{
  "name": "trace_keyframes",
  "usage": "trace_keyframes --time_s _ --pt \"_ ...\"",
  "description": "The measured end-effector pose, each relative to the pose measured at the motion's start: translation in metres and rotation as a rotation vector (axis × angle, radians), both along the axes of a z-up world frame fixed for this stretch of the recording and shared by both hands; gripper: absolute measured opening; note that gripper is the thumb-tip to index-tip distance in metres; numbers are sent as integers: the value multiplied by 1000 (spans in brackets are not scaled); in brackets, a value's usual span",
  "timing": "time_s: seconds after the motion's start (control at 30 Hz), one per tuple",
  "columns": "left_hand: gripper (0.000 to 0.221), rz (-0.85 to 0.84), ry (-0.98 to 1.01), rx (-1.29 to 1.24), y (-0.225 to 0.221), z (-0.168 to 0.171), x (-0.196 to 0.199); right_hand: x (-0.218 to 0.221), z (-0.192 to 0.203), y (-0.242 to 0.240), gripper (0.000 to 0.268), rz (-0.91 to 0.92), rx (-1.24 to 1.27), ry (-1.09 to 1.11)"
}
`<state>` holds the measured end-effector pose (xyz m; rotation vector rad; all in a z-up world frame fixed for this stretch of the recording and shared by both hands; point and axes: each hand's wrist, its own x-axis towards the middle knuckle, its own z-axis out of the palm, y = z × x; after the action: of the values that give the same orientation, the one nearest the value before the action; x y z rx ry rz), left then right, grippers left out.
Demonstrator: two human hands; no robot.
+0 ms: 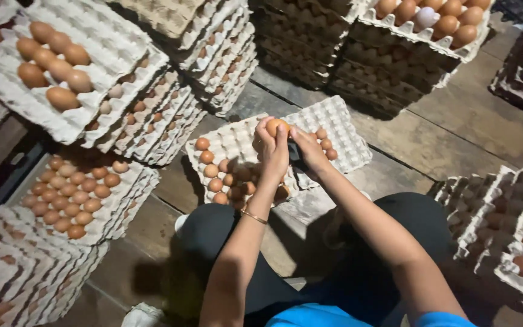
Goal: A person is sitting on the floor, picking up brown eggs from a tray, stamping them with a small handheld tool, and placing them back into the tray.
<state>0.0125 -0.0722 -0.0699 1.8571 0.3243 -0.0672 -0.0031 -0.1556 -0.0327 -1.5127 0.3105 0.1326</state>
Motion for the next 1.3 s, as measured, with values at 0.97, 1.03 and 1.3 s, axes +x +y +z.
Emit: trace_keyframes --time_s 0.97,1.03,1.3 --pt "43 -9 -69 -8 21 62 4 -29 -275 -145 38 -144 -768 537" --pt "42 21 -68 -23 29 67 5 -24 -272 -139 35 -64 -840 471" --pt "40 270 -95 -50 89 82 -11 -13 -229 -102 27 -239 -1005 194"
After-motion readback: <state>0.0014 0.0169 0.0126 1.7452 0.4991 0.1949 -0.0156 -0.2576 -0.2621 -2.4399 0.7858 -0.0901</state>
